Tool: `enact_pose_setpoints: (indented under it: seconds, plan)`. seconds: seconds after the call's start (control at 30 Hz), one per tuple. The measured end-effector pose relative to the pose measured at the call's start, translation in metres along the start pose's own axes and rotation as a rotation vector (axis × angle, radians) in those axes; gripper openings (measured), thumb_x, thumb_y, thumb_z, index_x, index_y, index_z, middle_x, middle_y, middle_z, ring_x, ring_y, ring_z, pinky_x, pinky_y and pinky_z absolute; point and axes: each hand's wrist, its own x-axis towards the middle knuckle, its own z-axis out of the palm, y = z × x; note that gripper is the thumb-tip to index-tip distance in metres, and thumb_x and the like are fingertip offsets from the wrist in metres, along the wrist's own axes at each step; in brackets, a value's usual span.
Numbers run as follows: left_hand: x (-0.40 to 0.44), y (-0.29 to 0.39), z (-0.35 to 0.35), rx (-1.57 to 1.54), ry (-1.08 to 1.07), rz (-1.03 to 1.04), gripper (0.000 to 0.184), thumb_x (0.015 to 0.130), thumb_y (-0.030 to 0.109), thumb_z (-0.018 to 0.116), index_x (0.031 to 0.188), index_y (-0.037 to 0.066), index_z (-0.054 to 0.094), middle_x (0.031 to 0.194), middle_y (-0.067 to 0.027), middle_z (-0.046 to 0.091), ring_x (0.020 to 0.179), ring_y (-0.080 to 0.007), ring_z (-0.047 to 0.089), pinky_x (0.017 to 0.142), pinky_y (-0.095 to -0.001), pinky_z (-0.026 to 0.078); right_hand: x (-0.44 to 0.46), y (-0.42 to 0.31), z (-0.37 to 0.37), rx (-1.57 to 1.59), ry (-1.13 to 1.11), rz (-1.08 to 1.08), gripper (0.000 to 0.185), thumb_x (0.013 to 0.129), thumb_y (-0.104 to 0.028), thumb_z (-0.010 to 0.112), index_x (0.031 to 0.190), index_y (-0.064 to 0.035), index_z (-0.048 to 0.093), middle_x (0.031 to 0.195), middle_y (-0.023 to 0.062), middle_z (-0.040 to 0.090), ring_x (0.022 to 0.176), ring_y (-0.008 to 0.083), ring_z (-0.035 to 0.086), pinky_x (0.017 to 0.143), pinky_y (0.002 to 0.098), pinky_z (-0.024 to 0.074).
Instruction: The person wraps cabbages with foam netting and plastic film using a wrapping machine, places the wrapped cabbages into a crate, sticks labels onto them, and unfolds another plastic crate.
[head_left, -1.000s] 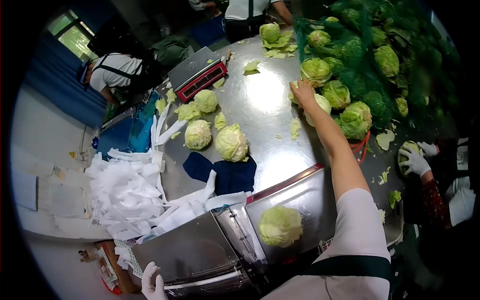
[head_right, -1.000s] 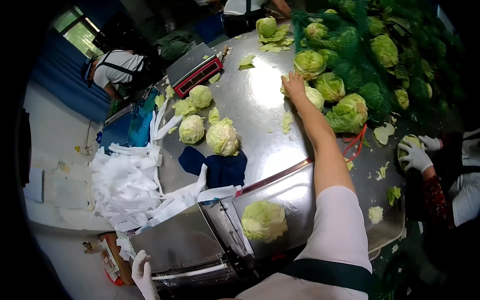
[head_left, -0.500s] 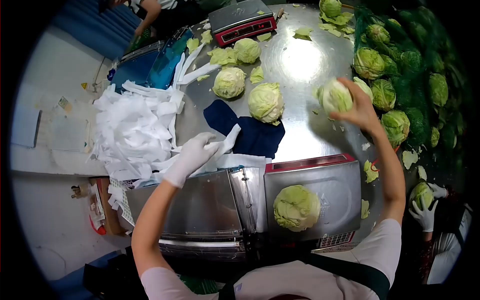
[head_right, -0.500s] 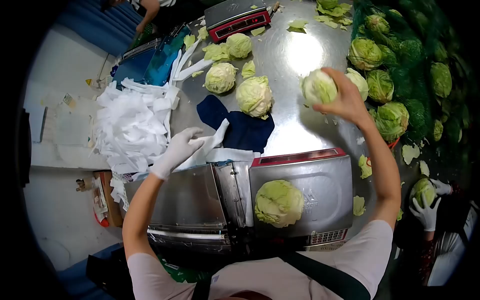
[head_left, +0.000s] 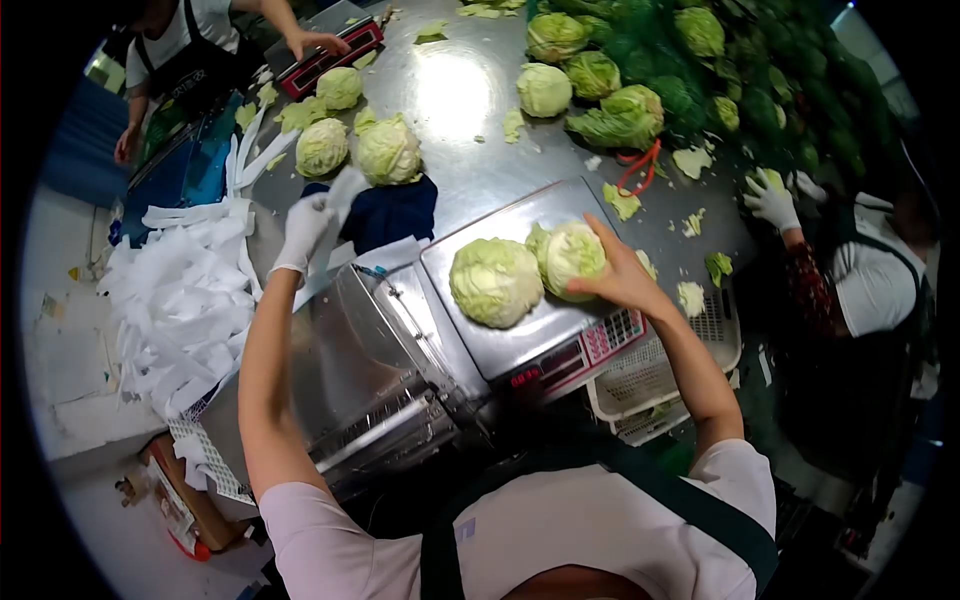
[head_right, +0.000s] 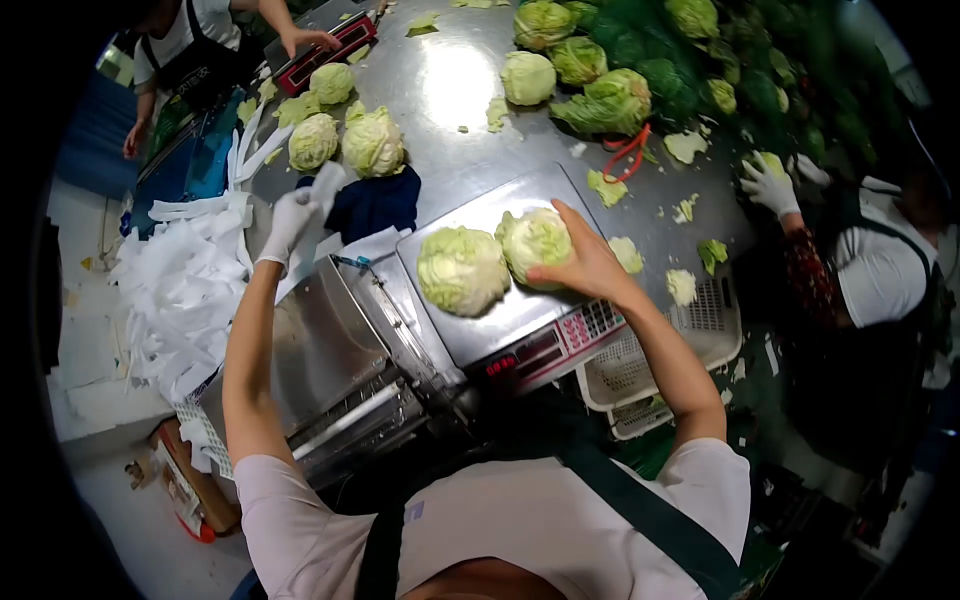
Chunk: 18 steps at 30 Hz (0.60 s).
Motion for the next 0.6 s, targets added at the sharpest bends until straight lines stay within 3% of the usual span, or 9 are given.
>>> enact_pose_setpoints:
  seconds: [0.07,0.2,0.3,0.33,0.43,0.47,0.53,0.57,0.6]
  plan:
    - [-0.016,0.052,-0.022,-0.026,0.289,0.258,0.022,0.075,0.013,0.058,0.095,0.008,0.065,0.083,-0.0088,0.065,0.072,-0.0198,0.062,0.069,-0.0289,0.047,-0.009,-0.007,-0.005,-0.035,0.066,-0.083,0.095,0.060,-0.034,0.079,0.134,-0.0021,0.029,0.130,0.0197,0.041,0.117,0.0286,0.044,0.097,0.0340,0.0353]
    - [-0.142,0.211,-0.060,-0.412,0.157,0.609,0.023,0.076,0.004,0.059,0.099,0.003,0.063,0.086,-0.0046,0.061,0.078,-0.0097,0.057,0.070,-0.0215,0.045,-0.036,-0.035,-0.018,-0.203,0.271,-0.132,0.093,0.062,-0.029,0.079,0.135,-0.0032,0.028,0.133,0.0177,0.038,0.117,0.0275,0.045,0.097,0.0342,0.0371]
    - [-0.237,0.277,-0.057,-0.406,-0.283,0.483,0.021,0.078,0.006,0.058,0.098,0.003,0.063,0.080,-0.0017,0.059,0.073,-0.0093,0.054,0.068,-0.0218,0.044,-0.081,-0.109,-0.018,0.707,0.135,-0.341,0.070,0.068,-0.014,0.076,0.128,-0.0034,0.041,0.125,0.0139,0.046,0.111,0.0195,0.048,0.090,0.0300,0.0419]
    - [-0.254,0.282,-0.049,-0.347,-0.359,0.548,0.019,0.080,0.007,0.056,0.096,0.003,0.064,0.076,0.0011,0.058,0.067,-0.0103,0.053,0.066,-0.0228,0.044,-0.092,-0.119,-0.012,0.441,0.240,-0.477,0.052,0.070,-0.012,0.074,0.116,-0.0011,0.052,0.105,0.0122,0.059,0.094,0.0150,0.057,0.080,0.0257,0.0460]
    - [-0.277,0.290,-0.035,-0.873,-0.487,0.256,0.026,0.082,0.018,0.062,0.099,-0.001,0.063,0.082,-0.0015,0.061,0.070,-0.0075,0.054,0.064,-0.0203,0.044,-0.109,-0.119,0.005,0.434,0.458,-0.410,0.020,0.083,-0.016,0.061,0.094,0.0009,0.062,0.065,0.0052,0.063,0.055,0.0087,0.058,0.049,0.0213,0.0464]
    - [-0.274,0.287,-0.035,-1.235,-0.713,-0.056,0.028,0.081,0.020,0.061,0.096,-0.004,0.063,0.083,-0.0037,0.062,0.070,-0.0090,0.056,0.061,-0.0207,0.045,-0.114,-0.113,0.007,0.442,0.471,-0.412,0.020,0.083,-0.016,0.061,0.094,0.0009,0.062,0.065,0.0052,0.063,0.055,0.0087,0.058,0.049,0.0213,0.0464]
    - [-0.253,0.261,0.008,-0.717,-0.524,0.343,0.029,0.085,0.021,0.056,0.097,-0.004,0.062,0.083,-0.0069,0.063,0.071,-0.0119,0.058,0.058,-0.0221,0.046,-0.121,-0.101,0.010,0.925,0.092,-0.151,0.029,0.090,-0.024,0.050,0.087,0.0014,0.063,0.067,0.0075,0.063,0.050,0.0089,0.055,0.046,0.0225,0.0440]
    - [-0.265,0.250,0.033,-1.016,-0.461,0.045,0.031,0.085,0.021,0.055,0.107,-0.002,0.057,0.092,-0.0091,0.063,0.073,-0.0135,0.058,0.054,-0.0217,0.045,-0.120,-0.093,0.024,0.567,0.151,-0.034,0.035,0.092,-0.028,0.042,0.086,-0.0001,0.062,0.071,0.0123,0.064,0.054,0.0179,0.058,0.051,0.0292,0.0460]
    - [-0.279,0.268,0.041,-1.081,-0.529,-0.045,0.044,0.085,0.018,0.056,0.124,0.001,0.045,0.103,-0.0063,0.059,0.078,-0.0109,0.056,0.056,-0.0209,0.045,-0.121,-0.085,0.039,0.202,0.285,-0.171,0.027,0.087,-0.025,0.048,0.099,-0.0033,0.059,0.087,0.0168,0.063,0.074,0.0267,0.061,0.059,0.0347,0.0471]
